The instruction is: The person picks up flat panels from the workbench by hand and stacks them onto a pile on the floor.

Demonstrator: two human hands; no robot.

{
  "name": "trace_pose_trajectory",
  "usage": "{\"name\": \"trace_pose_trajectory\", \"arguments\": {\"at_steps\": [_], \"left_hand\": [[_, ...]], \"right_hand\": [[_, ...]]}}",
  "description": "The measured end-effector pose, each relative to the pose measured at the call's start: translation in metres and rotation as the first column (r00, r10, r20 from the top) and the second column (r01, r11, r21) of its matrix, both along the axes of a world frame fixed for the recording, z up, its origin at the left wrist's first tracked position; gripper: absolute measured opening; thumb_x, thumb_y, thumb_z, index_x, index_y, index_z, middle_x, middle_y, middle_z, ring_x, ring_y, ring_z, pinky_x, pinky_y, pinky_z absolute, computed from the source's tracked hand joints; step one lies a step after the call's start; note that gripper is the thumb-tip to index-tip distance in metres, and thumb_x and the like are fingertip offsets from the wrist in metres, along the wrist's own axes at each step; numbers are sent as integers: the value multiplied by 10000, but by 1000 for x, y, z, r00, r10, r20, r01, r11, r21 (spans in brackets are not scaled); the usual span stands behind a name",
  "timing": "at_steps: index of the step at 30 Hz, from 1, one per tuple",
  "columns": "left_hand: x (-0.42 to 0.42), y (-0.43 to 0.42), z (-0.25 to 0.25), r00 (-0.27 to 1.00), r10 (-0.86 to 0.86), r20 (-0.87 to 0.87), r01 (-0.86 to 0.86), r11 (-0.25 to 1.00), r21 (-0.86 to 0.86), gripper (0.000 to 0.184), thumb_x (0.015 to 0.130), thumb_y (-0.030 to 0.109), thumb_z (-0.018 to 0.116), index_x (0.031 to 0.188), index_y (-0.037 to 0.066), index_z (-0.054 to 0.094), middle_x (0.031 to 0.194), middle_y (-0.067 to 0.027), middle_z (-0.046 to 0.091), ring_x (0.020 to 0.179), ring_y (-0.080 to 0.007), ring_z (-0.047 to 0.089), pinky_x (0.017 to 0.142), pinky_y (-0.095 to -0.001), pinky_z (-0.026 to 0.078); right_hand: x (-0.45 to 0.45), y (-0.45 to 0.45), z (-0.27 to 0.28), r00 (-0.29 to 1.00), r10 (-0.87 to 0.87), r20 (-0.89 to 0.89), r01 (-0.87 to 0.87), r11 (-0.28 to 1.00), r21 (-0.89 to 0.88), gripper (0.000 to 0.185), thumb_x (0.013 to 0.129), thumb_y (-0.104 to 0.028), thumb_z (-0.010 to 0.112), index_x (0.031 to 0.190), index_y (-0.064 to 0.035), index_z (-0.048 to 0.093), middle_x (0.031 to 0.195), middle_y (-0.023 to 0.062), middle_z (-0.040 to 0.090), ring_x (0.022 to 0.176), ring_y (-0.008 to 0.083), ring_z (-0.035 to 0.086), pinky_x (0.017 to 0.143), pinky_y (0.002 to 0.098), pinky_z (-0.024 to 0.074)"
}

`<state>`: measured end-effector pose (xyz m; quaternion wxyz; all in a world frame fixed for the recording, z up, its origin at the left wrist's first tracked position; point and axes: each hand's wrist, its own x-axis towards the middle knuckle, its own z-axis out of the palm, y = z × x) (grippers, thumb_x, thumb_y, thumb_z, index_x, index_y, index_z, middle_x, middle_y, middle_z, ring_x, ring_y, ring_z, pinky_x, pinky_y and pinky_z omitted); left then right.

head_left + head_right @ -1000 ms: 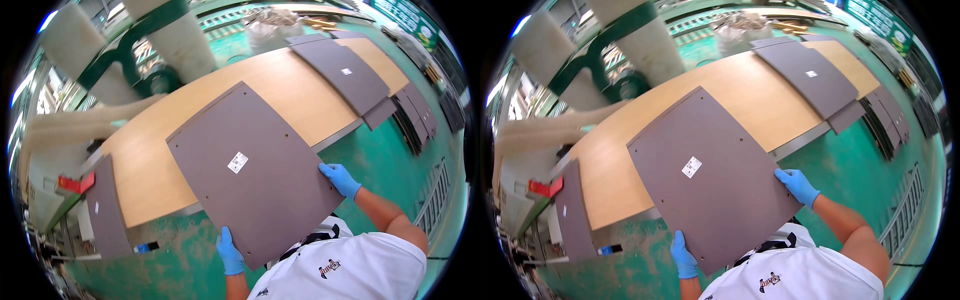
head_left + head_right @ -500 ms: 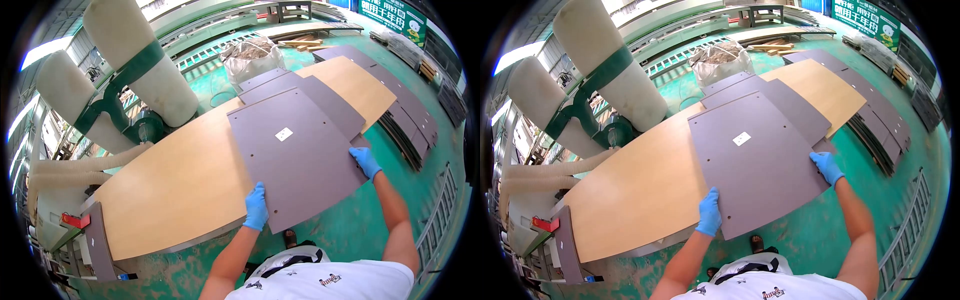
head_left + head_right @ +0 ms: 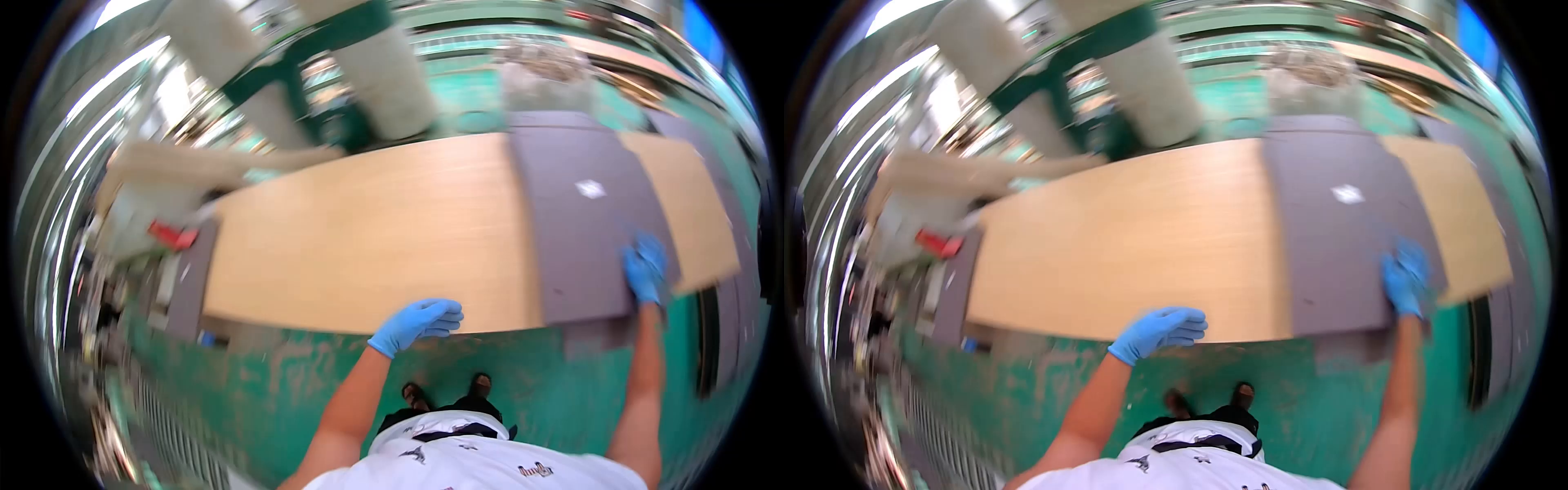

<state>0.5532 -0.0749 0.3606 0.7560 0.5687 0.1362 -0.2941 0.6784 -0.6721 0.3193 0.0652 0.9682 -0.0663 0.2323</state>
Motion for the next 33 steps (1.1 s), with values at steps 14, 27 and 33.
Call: {"name": "trace_pose_trajectory", "arguments": {"at_steps": [14,27,33], "left_hand": [[-323,362,-128,-103,973,-207,-992,-117,-55,645,974,461,476,1436,22,376,1472,-204,403,1325,-345,430,1085,-480,367],[-309,677,-92,-204,963,174,-977,-212,26,792,853,565,634,1318,-59,488,1315,-205,545,1216,-289,528,988,-416,435],[-295,700,-68,-317,883,345,-916,-379,129,715,838,402,732,1308,-53,441,1230,-204,563,1080,-278,600,889,-377,520]], "right_hand": [[41,146,-38,964,248,-92,-246,969,38,467,1000,-279,482,1346,32,519,1364,229,532,1282,369,480,1097,436,355],[-156,661,29,459,885,84,-447,147,882,335,988,-50,464,1283,77,556,1175,195,646,1060,242,637,946,344,481],[-235,785,25,276,961,-33,-183,86,979,332,988,-63,471,1277,79,556,1130,152,653,1057,219,635,938,323,485]]}}
